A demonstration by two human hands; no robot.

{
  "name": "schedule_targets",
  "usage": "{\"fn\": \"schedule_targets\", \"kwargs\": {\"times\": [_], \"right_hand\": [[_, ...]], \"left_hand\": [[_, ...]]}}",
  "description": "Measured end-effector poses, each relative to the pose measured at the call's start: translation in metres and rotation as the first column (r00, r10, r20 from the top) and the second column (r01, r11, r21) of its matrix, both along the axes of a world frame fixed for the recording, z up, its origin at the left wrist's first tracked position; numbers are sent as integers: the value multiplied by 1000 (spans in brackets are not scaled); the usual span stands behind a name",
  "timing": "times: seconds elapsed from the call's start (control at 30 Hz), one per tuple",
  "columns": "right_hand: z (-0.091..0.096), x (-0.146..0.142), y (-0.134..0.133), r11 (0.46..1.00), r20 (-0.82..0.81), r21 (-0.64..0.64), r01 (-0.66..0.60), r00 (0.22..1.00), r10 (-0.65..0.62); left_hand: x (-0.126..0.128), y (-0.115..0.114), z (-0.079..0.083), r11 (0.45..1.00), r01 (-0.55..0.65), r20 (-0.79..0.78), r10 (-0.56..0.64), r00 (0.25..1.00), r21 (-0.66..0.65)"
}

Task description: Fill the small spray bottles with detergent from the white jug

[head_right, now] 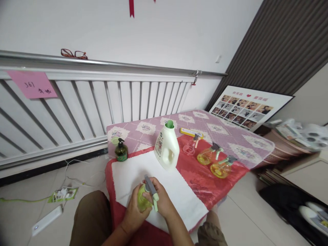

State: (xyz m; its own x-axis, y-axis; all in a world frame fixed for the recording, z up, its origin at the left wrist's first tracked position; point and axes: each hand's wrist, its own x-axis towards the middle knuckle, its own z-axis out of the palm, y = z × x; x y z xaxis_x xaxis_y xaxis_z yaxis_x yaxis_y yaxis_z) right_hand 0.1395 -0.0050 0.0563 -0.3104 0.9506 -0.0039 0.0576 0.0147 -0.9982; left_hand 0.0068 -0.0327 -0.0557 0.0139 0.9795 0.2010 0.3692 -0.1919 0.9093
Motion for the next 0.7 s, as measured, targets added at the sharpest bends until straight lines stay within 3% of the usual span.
{"fn": "schedule_targets", "kwargs": {"times": [0.2, 0.5, 0.6, 0.7], "right_hand": [[2, 2, -3, 1000, 16, 8, -8, 1000, 8], [5, -12, -13, 989, 17, 98, 115, 993, -117], [-5, -9, -22, 985, 23, 113, 130, 991, -134], [-27, -7, -32, 979, 71, 94, 183, 979, -190]], "left_hand": [[1, -2, -1, 1000, -13, 5, 12, 1000, 10], [8, -1, -6, 993, -100, 4, 100, 995, 57], [9, -2, -11, 988, -135, -25, 137, 990, 72], [6, 0, -19, 991, -101, -41, 105, 994, 85]]}}
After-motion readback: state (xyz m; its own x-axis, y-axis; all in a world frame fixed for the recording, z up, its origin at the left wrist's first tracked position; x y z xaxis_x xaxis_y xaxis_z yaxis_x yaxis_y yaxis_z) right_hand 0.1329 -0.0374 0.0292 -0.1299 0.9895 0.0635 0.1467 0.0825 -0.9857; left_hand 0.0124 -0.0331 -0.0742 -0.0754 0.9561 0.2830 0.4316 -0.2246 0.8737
